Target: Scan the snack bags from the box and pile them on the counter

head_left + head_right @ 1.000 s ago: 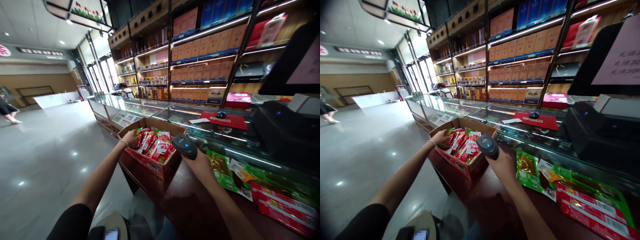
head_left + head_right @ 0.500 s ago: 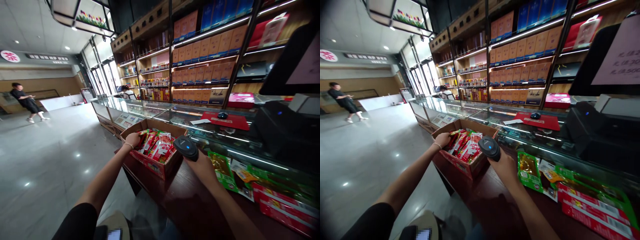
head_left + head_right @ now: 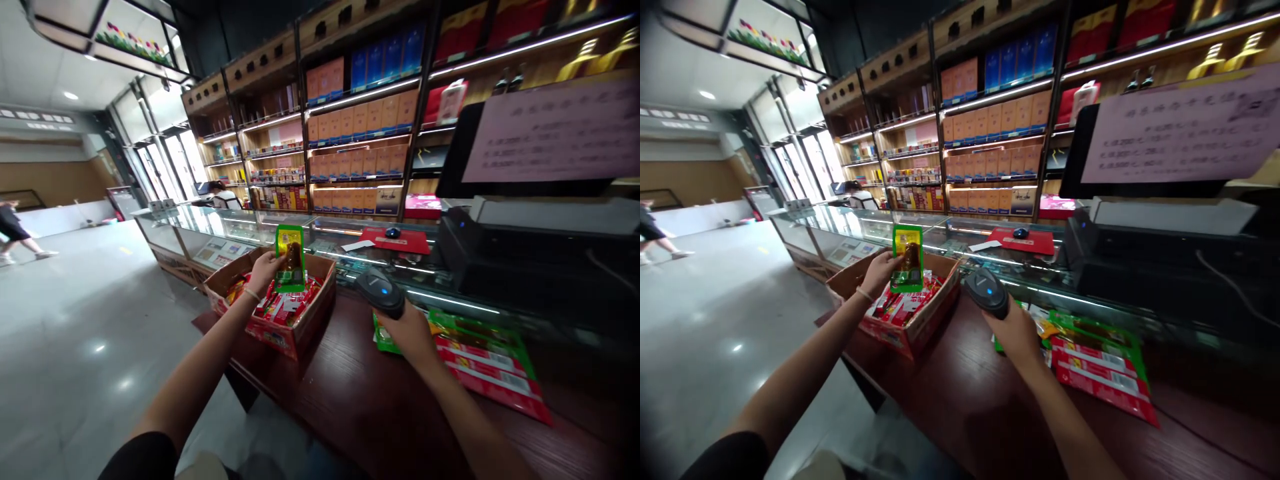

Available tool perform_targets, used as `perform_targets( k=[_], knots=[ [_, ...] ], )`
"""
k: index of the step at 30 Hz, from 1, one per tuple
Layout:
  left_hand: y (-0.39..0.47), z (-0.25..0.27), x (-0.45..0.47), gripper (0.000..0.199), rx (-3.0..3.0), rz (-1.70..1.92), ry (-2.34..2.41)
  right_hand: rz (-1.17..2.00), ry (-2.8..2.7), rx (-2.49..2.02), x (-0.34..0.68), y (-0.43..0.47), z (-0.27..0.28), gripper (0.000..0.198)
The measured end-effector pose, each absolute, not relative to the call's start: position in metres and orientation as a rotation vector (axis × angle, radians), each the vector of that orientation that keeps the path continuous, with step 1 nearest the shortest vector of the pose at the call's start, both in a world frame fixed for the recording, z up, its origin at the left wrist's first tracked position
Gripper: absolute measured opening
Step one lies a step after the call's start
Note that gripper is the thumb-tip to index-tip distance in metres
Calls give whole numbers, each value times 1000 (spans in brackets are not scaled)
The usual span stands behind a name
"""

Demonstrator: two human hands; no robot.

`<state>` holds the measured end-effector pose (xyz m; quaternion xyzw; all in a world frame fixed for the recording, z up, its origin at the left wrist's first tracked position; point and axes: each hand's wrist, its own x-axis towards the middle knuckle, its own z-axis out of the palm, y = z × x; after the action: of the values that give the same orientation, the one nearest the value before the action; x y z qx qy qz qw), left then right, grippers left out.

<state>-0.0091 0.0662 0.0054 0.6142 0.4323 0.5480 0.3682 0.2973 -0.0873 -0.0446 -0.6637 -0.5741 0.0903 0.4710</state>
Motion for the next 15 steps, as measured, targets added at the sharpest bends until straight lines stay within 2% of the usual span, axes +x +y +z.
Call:
perform_targets(
  k=[9,15],
  knots=[
    [9,0,102,42,1467,1148,848,132,-1181,-1711,360,-121,-65,49],
    [1,-70,168,37,1493,1096,820,100,-1079,-1738,389,-137,-84,50]
  ],
)
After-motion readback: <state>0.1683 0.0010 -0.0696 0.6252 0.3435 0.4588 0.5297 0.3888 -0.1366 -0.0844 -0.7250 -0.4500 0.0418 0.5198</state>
